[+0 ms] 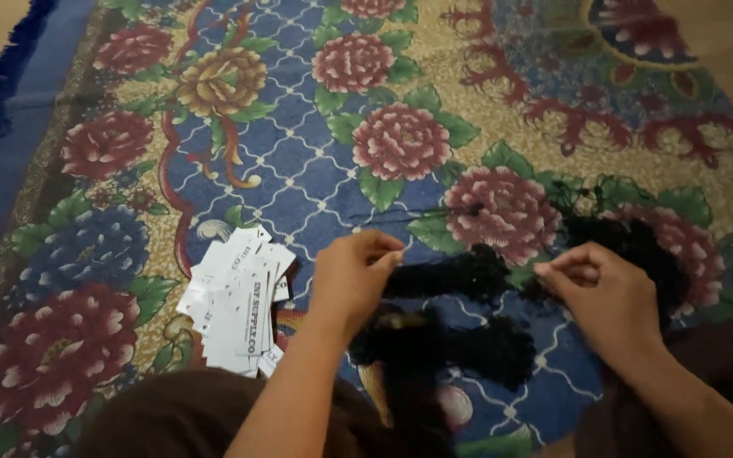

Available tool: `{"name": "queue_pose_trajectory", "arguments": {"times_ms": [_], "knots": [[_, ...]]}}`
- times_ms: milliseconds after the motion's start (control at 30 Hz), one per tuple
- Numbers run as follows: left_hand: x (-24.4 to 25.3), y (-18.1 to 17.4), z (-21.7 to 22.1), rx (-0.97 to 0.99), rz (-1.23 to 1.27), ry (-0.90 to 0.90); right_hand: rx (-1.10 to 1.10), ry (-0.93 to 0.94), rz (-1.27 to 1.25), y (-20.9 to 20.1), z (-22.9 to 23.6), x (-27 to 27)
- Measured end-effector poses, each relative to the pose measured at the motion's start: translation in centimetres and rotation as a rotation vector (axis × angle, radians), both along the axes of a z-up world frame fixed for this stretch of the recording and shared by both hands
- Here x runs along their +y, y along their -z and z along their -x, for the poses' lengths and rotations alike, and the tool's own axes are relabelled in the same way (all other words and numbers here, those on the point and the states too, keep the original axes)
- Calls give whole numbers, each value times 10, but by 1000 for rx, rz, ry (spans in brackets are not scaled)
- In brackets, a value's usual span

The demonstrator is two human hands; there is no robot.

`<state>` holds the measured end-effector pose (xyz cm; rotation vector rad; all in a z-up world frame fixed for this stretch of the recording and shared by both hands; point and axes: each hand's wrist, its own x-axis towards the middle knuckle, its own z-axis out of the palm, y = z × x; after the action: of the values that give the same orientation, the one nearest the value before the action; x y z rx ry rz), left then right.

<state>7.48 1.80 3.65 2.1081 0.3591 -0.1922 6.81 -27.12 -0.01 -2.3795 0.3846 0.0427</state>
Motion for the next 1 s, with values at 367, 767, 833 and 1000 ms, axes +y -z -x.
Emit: {"name": "queue_pose_trajectory", "arguments": {"times_ms": [367,767,833,1000], "knots": [[22,26,-21,47,-42,-158,-54,-94,36,9,-57,14],[41,81,-63,17,-240,-206,64,36,-281,62,-114,34],[43,92,-64,-1,-245,-222,63,26,-238,78,-123,32],[42,108,-68,97,-86,-530,140,97,-247,87,-128,34]]}}
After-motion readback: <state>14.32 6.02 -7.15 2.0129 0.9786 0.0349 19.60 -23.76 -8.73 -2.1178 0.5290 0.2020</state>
